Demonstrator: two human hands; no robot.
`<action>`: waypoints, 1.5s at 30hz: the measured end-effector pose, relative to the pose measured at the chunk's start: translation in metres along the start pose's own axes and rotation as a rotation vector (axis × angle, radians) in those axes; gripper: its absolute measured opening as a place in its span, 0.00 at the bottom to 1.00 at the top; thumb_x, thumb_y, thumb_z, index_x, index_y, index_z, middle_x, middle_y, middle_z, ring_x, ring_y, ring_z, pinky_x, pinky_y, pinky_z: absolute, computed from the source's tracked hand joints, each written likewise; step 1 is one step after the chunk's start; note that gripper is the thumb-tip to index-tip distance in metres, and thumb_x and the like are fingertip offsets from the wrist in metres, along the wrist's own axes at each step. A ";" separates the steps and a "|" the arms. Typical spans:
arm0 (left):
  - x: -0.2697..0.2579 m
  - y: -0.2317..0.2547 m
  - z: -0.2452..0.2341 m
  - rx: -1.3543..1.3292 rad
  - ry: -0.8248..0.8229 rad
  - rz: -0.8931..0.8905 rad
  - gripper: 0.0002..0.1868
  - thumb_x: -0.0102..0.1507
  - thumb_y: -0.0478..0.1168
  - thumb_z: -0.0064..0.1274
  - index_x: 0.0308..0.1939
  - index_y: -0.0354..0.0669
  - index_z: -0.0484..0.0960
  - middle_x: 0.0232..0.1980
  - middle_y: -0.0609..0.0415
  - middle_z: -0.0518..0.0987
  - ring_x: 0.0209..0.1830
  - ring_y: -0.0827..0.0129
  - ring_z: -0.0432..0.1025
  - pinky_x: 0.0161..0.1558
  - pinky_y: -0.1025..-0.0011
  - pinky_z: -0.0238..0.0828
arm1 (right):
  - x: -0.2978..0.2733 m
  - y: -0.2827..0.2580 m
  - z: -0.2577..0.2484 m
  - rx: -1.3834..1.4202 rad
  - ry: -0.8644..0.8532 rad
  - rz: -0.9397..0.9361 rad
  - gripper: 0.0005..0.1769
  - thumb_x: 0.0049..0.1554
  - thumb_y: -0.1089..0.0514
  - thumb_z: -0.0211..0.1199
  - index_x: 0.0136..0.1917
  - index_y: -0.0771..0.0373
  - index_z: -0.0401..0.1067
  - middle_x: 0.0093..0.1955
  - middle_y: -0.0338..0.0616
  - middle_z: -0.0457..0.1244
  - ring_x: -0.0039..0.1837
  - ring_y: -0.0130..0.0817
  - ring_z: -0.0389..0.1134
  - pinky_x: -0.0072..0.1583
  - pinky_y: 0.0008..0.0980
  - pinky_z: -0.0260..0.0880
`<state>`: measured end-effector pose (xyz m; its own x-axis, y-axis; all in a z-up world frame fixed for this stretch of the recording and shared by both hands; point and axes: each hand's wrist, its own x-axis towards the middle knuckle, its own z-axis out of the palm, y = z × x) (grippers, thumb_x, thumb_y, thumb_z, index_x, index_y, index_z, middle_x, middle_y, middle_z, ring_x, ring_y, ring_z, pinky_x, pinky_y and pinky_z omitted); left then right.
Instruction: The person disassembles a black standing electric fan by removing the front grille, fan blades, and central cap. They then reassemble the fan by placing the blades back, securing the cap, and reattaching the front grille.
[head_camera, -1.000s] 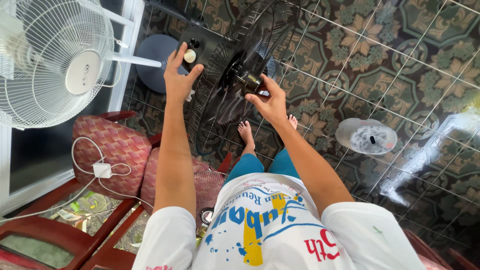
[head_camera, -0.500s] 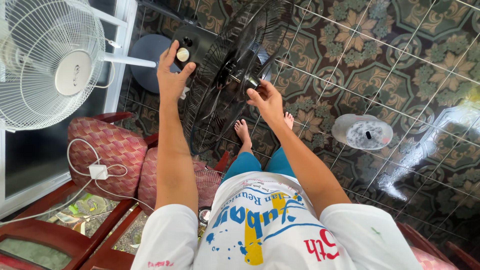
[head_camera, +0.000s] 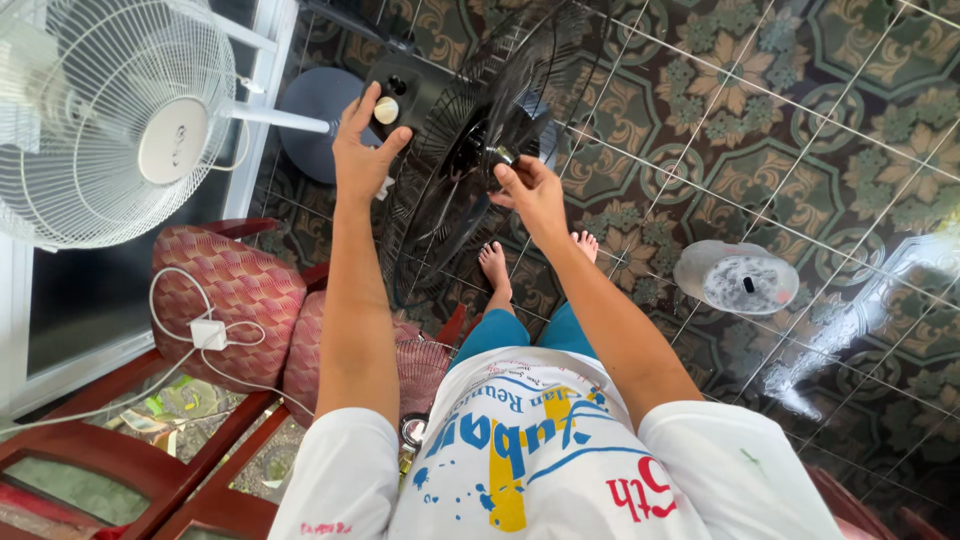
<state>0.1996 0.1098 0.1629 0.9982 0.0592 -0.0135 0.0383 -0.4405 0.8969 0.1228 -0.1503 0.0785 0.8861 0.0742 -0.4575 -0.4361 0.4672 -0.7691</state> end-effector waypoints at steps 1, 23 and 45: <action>0.001 0.000 0.002 0.015 0.016 0.021 0.42 0.57 0.49 0.76 0.72 0.44 0.76 0.70 0.50 0.74 0.71 0.63 0.70 0.72 0.67 0.66 | -0.001 0.001 -0.001 0.008 -0.006 0.008 0.30 0.59 0.53 0.69 0.66 0.76 0.67 0.55 0.48 0.68 0.53 0.32 0.72 0.53 0.34 0.81; -0.208 -0.037 -0.013 -0.090 0.904 -0.233 0.06 0.67 0.37 0.61 0.42 0.36 0.84 0.38 0.58 0.83 0.22 0.82 0.66 0.23 0.78 0.63 | -0.038 0.031 -0.078 -0.650 -0.829 0.341 0.27 0.52 0.66 0.70 0.66 0.68 0.72 0.57 0.46 0.69 0.51 0.31 0.73 0.51 0.31 0.76; -0.730 -0.112 0.190 0.206 1.790 -1.074 0.08 0.62 0.39 0.63 0.40 0.38 0.88 0.34 0.50 0.86 0.34 0.65 0.81 0.42 0.66 0.77 | -0.194 0.171 -0.040 -1.242 -1.371 0.668 0.26 0.58 0.59 0.64 0.69 0.63 0.70 0.56 0.39 0.67 0.50 0.28 0.72 0.51 0.28 0.75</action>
<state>-0.5246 -0.0546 -0.0116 -0.5378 0.8391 0.0815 0.5631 0.2856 0.7755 -0.1299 -0.1202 0.0183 -0.2004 0.7483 -0.6324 -0.0051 -0.6462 -0.7631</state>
